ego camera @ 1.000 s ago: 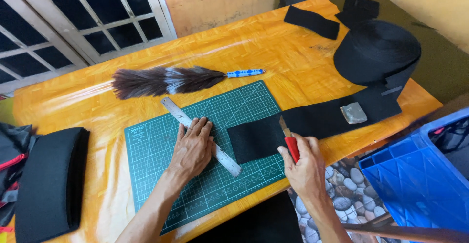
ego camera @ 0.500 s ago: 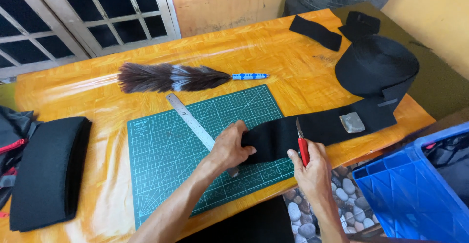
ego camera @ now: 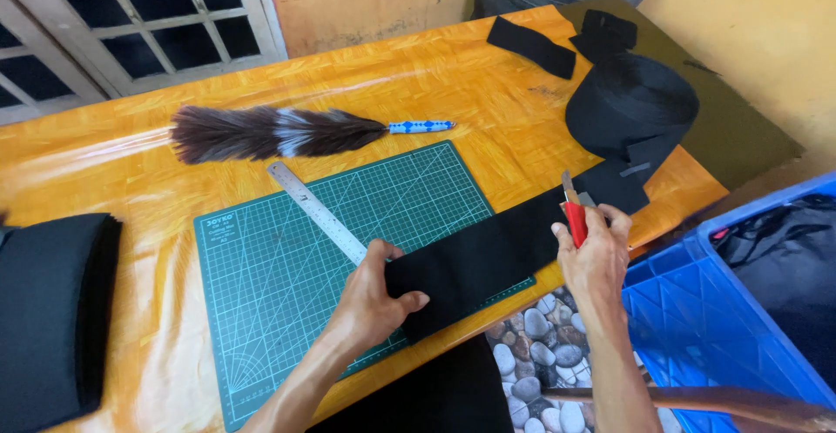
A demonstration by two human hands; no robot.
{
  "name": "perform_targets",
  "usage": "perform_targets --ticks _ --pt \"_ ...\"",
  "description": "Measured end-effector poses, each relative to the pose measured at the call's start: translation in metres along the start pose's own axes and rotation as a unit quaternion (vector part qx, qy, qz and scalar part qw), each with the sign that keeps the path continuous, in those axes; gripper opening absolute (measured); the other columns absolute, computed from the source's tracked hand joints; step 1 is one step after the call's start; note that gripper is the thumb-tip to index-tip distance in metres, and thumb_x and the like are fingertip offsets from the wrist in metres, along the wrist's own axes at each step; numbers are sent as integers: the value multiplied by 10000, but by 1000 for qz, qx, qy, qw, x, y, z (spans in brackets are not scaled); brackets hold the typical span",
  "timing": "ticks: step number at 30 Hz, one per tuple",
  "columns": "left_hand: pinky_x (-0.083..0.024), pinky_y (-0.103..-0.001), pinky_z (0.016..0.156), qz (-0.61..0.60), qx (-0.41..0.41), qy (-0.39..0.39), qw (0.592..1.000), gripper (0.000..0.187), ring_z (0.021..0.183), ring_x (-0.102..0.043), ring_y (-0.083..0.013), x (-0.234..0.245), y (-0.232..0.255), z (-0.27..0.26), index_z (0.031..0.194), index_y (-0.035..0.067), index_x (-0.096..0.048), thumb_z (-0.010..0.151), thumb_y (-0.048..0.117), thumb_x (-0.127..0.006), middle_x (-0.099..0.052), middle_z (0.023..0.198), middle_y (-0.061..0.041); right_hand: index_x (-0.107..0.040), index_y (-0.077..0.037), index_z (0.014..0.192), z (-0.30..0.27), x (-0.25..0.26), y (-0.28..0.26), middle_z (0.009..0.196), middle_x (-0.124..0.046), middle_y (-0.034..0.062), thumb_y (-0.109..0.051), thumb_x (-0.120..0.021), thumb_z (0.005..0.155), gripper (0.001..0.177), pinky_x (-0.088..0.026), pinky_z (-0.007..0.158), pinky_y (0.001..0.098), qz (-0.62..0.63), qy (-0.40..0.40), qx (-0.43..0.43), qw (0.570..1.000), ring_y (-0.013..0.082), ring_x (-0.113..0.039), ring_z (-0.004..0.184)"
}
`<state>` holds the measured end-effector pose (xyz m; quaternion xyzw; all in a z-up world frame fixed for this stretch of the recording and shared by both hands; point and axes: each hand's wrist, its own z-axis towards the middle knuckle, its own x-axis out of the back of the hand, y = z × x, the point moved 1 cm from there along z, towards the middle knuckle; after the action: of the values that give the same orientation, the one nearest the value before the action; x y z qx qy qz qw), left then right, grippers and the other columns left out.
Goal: The person measures and cuts black fabric strips on a green cutting mat using a metal ruler and a red utility knife. They repeatedly align the ruler, cut the fabric, and use a feather duster to brush away debris between cuts.
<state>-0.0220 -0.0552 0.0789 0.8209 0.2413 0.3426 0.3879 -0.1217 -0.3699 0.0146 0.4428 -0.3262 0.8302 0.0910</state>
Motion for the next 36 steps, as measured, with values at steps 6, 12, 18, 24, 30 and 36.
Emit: perform_targets --ticks 6,12,18,24,30,36 --pt "-467 -370 702 41 27 -6 999 532 859 -545 -185 10 -6 -10 1292 216 -472 886 237 -815 -588 964 -49 -584 -68 1302 25 -4 6 1307 -545 192 -229 -782 903 473 -583 939 525 -28 -122 -62 990 412 -669 1104" --pt "-480 -356 708 32 23 15 999 416 828 -596 -169 16 -36 -10 1122 214 -530 834 195 -830 -679 970 -14 -542 -126 1063 42 -4 6 1051 -592 152 -378 -774 893 382 -521 767 478 -76 -197 -65 975 325 -632 902" --pt "-481 -348 723 46 43 30 998 476 829 -592 -167 31 -61 -18 1184 222 -551 810 246 -845 -678 987 -11 -540 -121 1120 32 -8 -9 1110 -602 137 -333 -805 835 443 -564 808 442 -29 -184 -61 981 308 -655 1009" --pt "-481 -321 715 35 54 61 996 426 767 -607 -154 52 -85 -21 1081 211 -600 752 195 -870 -693 884 -1 -630 -106 1110 39 15 -17 952 -676 78 -294 -801 799 402 -549 738 409 84 -58 -36 994 259 -663 849" --pt "-559 -302 713 1 65 41 997 475 740 -688 -164 83 -144 -20 1120 143 -657 749 100 -950 -743 817 -74 -583 -85 1092 54 37 16 890 -694 99 -260 -791 853 361 -536 772 356 102 71 -80 989 202 -662 796" --pt "-494 -383 543 -109 66 43 991 520 548 -650 -283 110 -219 -28 1058 6 -708 661 -64 -1036 -672 628 -190 -539 -104 1155 54 42 15 983 -679 84 -241 -756 862 389 -529 776 346 128 134 -84 979 196 -656 802"
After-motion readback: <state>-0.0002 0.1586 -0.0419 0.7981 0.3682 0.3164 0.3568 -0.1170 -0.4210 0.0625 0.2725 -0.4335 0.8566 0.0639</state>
